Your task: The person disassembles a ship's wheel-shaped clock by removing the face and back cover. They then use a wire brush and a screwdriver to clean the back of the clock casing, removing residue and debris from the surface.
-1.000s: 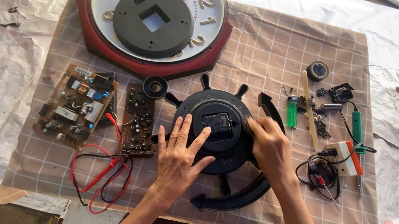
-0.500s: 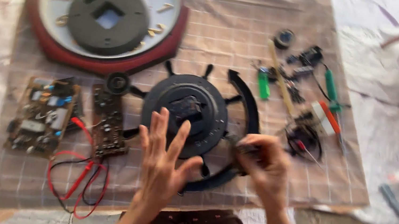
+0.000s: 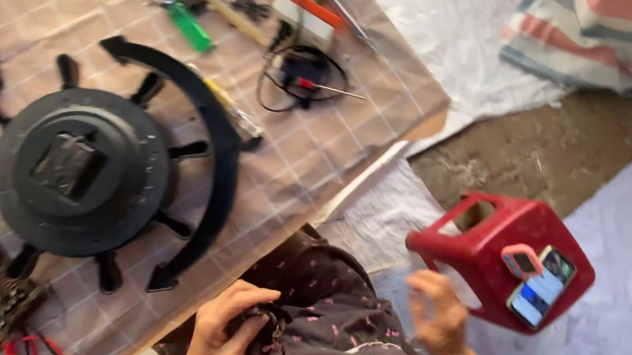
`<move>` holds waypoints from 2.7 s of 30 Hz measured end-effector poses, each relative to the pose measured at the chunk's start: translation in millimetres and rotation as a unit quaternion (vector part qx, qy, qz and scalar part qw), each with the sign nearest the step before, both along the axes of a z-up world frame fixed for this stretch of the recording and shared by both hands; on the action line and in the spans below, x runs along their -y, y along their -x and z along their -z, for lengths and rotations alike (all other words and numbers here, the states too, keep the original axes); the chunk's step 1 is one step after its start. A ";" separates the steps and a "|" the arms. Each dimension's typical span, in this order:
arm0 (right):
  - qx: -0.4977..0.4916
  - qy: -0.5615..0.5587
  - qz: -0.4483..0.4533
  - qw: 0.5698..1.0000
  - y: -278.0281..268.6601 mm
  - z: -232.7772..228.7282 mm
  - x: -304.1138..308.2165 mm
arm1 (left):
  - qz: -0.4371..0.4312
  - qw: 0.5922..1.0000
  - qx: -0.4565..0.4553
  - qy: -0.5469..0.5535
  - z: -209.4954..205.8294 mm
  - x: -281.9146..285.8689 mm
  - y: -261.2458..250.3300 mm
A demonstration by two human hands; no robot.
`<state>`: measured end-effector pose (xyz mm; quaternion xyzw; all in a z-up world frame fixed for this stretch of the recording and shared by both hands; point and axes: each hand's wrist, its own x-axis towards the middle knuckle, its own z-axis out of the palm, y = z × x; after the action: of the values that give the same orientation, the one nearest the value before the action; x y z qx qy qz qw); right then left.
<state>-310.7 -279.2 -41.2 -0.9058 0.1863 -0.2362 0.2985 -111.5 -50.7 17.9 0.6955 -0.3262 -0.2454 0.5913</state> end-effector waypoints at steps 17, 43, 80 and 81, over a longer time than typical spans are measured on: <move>-0.385 -0.015 0.304 0.871 141.2 64.7 173.8 | -0.022 0.980 -0.151 -0.129 74.3 15.9 9.8; -0.449 0.039 0.227 0.863 103.7 62.1 171.4 | -0.049 0.974 -0.190 -0.117 70.6 12.9 9.5; 0.162 -0.085 -0.302 0.936 -287.3 -84.7 -65.2 | -0.354 0.851 0.377 -0.094 -30.0 -40.4 -88.3; 0.161 -0.080 -0.276 0.944 -297.8 -82.8 -60.2 | -0.352 0.817 0.440 -0.123 -21.0 -40.2 -99.3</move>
<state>-12.9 -219.0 41.6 -0.8446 -0.1035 -0.2712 0.4499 -12.2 -10.5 38.9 0.8636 -0.2516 0.2735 0.3407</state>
